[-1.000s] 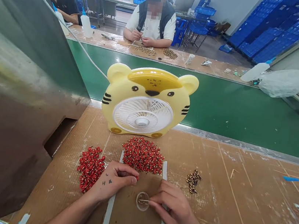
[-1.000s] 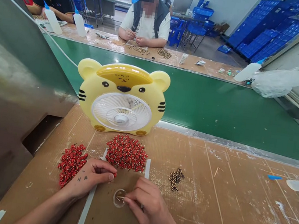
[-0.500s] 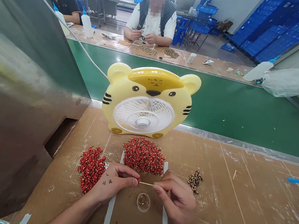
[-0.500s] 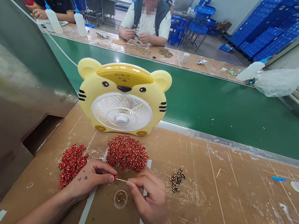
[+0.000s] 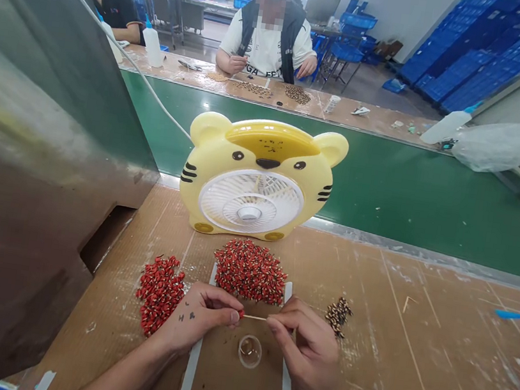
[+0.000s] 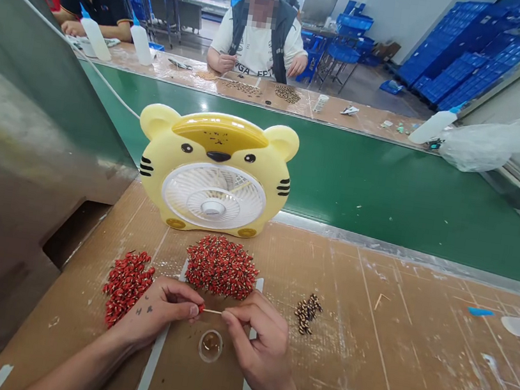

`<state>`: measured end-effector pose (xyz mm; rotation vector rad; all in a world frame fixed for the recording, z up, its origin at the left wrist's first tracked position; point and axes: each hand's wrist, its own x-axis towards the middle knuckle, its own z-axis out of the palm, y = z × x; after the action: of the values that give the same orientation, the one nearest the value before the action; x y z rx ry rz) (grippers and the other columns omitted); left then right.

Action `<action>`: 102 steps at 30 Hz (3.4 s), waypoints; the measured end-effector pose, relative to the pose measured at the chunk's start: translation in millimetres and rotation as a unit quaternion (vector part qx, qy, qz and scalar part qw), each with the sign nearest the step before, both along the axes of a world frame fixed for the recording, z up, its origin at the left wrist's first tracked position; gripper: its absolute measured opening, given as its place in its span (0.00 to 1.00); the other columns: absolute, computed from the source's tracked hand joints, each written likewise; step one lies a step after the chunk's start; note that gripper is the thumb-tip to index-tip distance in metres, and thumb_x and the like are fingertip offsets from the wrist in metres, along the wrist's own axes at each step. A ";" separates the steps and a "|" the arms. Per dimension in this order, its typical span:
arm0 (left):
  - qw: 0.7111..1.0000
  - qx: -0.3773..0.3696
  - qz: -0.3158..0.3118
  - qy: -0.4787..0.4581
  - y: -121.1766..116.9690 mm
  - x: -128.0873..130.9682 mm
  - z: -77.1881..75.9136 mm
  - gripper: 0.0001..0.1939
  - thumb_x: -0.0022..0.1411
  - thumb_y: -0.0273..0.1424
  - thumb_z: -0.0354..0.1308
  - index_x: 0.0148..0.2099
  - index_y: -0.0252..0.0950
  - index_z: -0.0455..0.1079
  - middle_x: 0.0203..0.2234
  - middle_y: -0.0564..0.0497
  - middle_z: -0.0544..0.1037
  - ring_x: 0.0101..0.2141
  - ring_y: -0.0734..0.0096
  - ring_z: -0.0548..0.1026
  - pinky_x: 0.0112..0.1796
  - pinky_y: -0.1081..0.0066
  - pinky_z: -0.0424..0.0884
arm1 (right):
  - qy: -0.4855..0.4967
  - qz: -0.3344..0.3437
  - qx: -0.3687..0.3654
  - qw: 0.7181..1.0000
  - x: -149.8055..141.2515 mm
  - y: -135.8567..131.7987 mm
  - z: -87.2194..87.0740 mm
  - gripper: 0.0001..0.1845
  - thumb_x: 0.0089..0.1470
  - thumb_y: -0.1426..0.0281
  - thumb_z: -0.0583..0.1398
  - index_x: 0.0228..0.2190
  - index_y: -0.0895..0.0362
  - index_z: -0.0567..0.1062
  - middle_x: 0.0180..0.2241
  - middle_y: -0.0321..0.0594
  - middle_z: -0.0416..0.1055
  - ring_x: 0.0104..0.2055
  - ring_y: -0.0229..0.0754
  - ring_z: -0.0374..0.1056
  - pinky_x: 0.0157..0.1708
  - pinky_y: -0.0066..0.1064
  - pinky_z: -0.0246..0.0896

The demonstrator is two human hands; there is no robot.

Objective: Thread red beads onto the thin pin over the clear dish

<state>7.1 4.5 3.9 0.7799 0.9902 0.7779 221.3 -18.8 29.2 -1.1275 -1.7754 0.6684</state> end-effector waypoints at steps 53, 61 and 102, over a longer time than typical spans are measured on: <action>1.000 -0.009 0.011 0.025 -0.8 1.3 0.0 0.08 0.47 0.31 0.73 0.31 0.34 0.82 0.22 0.50 0.82 0.24 0.74 0.74 0.29 0.76 0.65 | -0.046 0.034 -0.013 0.998 1.9 4.4 12.9 0.10 0.61 0.74 0.60 0.26 0.57 0.76 0.22 0.37 0.70 0.25 0.38 0.66 0.26 0.29 0.59; 1.000 -0.009 0.016 0.022 -1.2 -0.4 -2.6 0.08 0.46 0.31 0.73 0.31 0.34 0.82 0.23 0.50 0.82 0.25 0.73 0.75 0.30 0.75 0.66 | -0.064 0.021 -0.029 0.997 0.9 3.5 8.5 0.11 0.61 0.73 0.59 0.26 0.57 0.74 0.23 0.35 0.68 0.26 0.37 0.64 0.27 0.28 0.56; 0.999 -0.017 0.014 -0.025 -2.1 2.0 -0.4 0.09 0.46 0.30 0.73 0.31 0.33 0.81 0.23 0.50 0.80 0.24 0.74 0.73 0.30 0.75 0.67 | -0.037 0.005 -0.079 0.996 13.3 -6.4 15.8 0.12 0.60 0.69 0.61 0.24 0.56 0.75 0.21 0.34 0.67 0.23 0.37 0.63 0.24 0.28 0.55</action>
<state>9.1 2.5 3.5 0.7165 0.9693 0.7988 234.6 -25.2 45.0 -1.2656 -1.8157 0.7936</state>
